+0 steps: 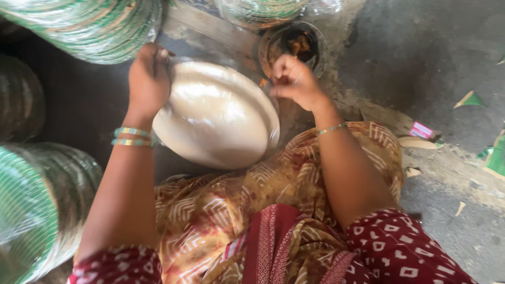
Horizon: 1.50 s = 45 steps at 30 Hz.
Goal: The person sits on the floor and wraps individual disposable plates in plastic film using a flame to seal the edges. The person picks up a plate, wraps it, and seals it with a flame from a small lamp.
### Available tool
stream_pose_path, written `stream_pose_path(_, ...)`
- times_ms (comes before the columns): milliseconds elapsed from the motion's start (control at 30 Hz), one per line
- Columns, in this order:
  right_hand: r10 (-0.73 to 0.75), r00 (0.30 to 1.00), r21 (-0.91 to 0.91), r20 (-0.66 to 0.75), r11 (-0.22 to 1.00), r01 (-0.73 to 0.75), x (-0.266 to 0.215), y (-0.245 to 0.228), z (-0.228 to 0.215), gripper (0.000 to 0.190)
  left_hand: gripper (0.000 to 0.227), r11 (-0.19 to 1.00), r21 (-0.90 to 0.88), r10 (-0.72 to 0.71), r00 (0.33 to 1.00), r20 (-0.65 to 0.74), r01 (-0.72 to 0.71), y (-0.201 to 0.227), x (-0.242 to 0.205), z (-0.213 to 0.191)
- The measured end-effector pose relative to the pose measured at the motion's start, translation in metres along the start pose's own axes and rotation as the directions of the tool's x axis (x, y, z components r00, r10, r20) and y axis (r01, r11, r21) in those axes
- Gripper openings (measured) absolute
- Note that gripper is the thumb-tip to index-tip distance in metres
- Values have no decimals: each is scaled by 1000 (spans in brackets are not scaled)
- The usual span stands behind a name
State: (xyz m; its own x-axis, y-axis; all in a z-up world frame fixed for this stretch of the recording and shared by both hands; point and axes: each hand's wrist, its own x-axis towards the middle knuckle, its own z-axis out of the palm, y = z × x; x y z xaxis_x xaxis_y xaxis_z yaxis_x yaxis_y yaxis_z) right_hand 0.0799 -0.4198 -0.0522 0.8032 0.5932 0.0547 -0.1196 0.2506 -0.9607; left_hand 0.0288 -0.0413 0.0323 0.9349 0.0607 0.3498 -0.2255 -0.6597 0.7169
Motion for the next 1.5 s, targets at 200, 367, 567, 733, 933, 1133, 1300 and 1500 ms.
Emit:
stream_pose_path(200, 84, 978, -155, 193, 986, -54, -12, -35, 63, 46, 11, 984, 2, 177, 983, -45, -177, 85, -48, -55)
stream_pose_path(367, 46, 997, -515, 55, 857, -11, -16, -68, 99, 17, 5, 977, 72, 207, 970, -126, -199, 139, -76, -48)
stream_pose_path(567, -292, 942, -595, 165, 732, 331, -5, -120, 162, 13, 8, 985, 121, 147, 962, -229, -122, 176, -89, -12)
stream_pose_path(733, -354, 911, -609, 211, 681, 406, -4, -132, 177, 13, 27, 998, -40, -66, 950, -306, 56, 156, -87, -5)
stream_pose_path(933, -401, 913, -638, -70, 721, 268, -7, -80, 87, 7, 60, 754, -205, -631, 775, 36, 624, 44, -98, -10)
stream_pose_path(1133, 60, 777, 70, -626, 997, -21, -8, 29, -51, 14, 81, 724, -157, -569, 711, 414, 672, 6, -110, 36)
stream_pose_path(1300, 363, 637, 275, -680, 932, -237, 6, 113, -78, 17, 99, 802, -53, -563, 783, 262, 595, 33, -95, 29)
stream_pose_path(1500, 363, 617, 291, -698, 931, -219, 10, 116, -69, 20, 100, 812, 46, -577, 787, 217, 582, 38, -90, 21)
